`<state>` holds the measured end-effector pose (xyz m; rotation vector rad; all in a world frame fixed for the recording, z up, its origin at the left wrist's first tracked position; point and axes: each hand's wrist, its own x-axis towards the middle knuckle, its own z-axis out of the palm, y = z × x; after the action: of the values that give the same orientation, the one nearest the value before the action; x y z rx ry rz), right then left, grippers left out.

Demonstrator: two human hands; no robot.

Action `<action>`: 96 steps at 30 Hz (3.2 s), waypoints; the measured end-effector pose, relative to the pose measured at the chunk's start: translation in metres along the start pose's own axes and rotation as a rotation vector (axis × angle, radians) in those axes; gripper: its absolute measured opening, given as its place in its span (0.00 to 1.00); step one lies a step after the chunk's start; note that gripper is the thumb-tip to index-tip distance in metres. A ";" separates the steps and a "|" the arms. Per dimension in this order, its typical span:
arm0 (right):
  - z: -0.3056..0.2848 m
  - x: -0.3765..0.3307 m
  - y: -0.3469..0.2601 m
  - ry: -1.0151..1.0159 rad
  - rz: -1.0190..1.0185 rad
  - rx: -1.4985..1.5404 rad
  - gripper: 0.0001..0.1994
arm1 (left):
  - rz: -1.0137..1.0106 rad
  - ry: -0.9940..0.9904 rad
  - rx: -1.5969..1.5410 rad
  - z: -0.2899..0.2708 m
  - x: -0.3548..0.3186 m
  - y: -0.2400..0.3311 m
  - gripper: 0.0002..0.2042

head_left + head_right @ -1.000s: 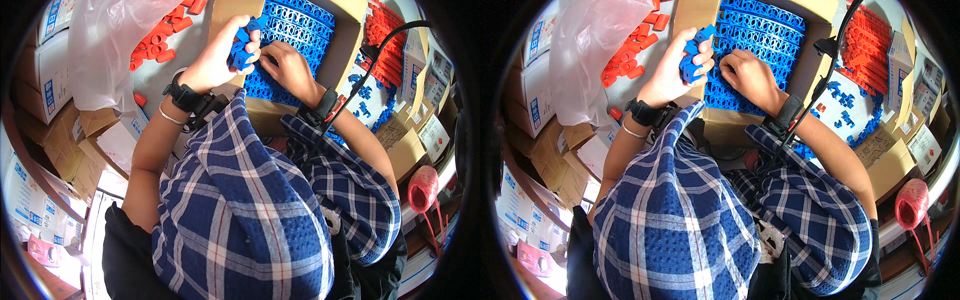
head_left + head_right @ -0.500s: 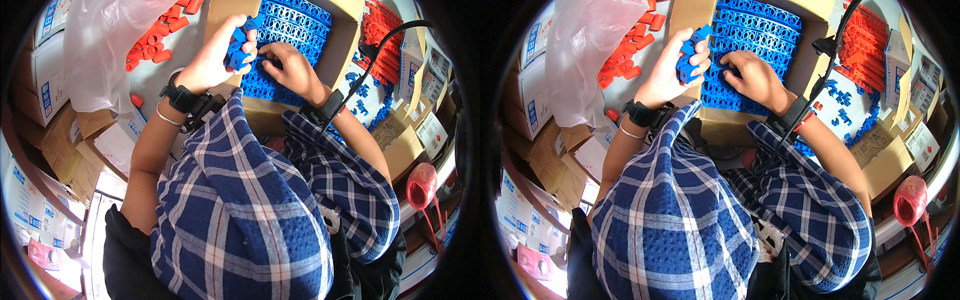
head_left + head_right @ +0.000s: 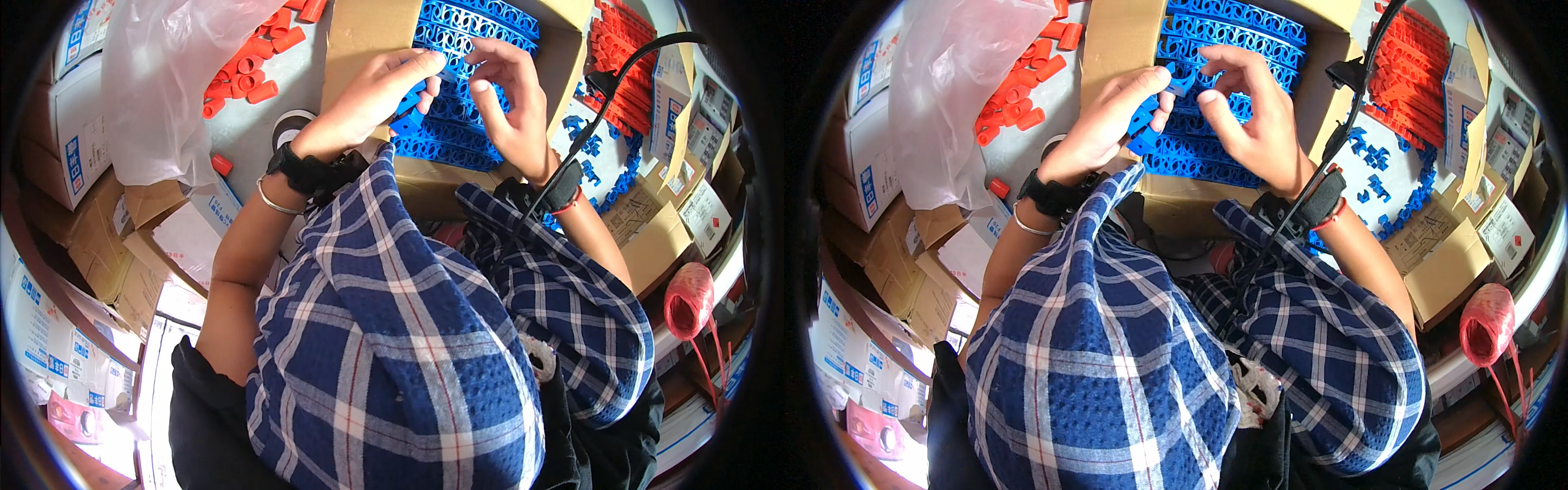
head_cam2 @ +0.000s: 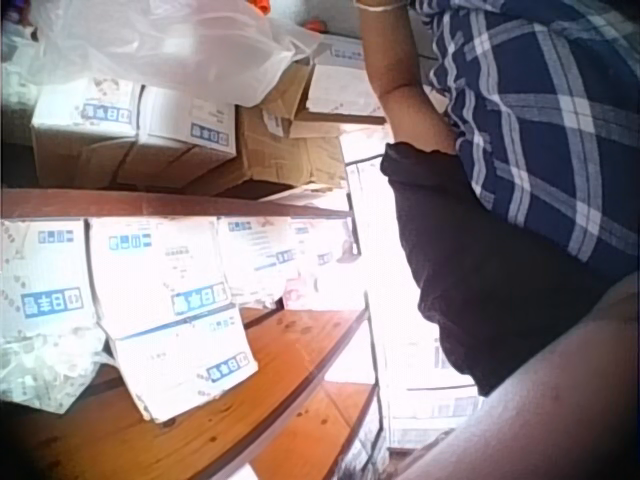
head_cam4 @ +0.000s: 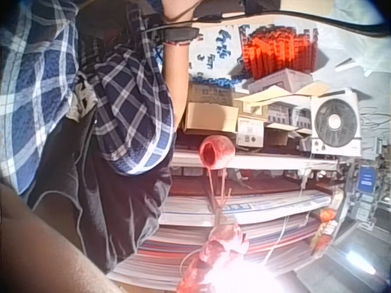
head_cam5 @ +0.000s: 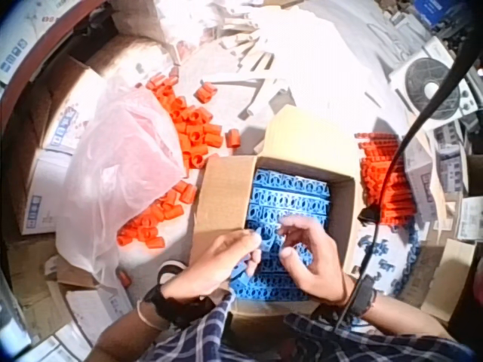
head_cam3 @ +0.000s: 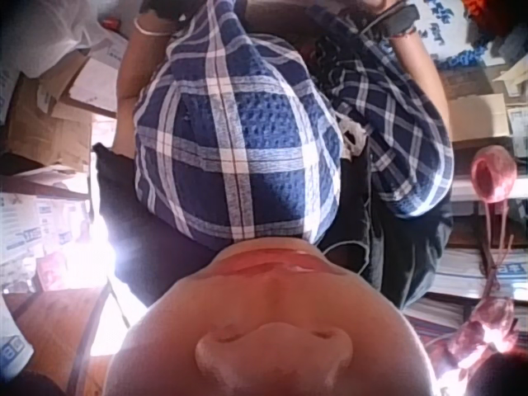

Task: The person sits and assembles small blue and red plastic components by hand, inserting pieces into a grid and connecting them to form a larger assembly.

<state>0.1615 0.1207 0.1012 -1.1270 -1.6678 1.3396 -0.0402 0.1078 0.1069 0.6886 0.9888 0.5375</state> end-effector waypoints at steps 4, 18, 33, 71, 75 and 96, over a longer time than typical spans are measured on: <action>-0.004 0.002 -0.009 -0.095 -0.093 -0.134 0.17 | 0.097 0.033 0.036 0.005 0.001 -0.004 0.16; -0.017 -0.001 0.006 0.013 0.168 -0.413 0.11 | 0.075 0.023 0.015 0.001 0.005 -0.005 0.13; -0.002 -0.021 0.037 -0.232 -0.054 -0.671 0.10 | 0.015 0.047 -0.168 -0.006 0.006 -0.004 0.14; 0.003 -0.028 0.040 -0.234 -0.109 -0.677 0.06 | 0.057 0.033 -0.155 -0.006 0.006 -0.005 0.14; 0.003 -0.027 0.037 -0.235 -0.111 -0.672 0.06 | 0.050 0.042 -0.162 -0.006 0.005 -0.003 0.14; 0.003 -0.023 0.038 -0.228 -0.081 -0.613 0.04 | 0.059 0.045 -0.162 -0.005 0.006 -0.003 0.14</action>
<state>0.1744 0.1012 0.0629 -1.2492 -2.3628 0.9487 -0.0416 0.1113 0.0996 0.5647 0.9579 0.6800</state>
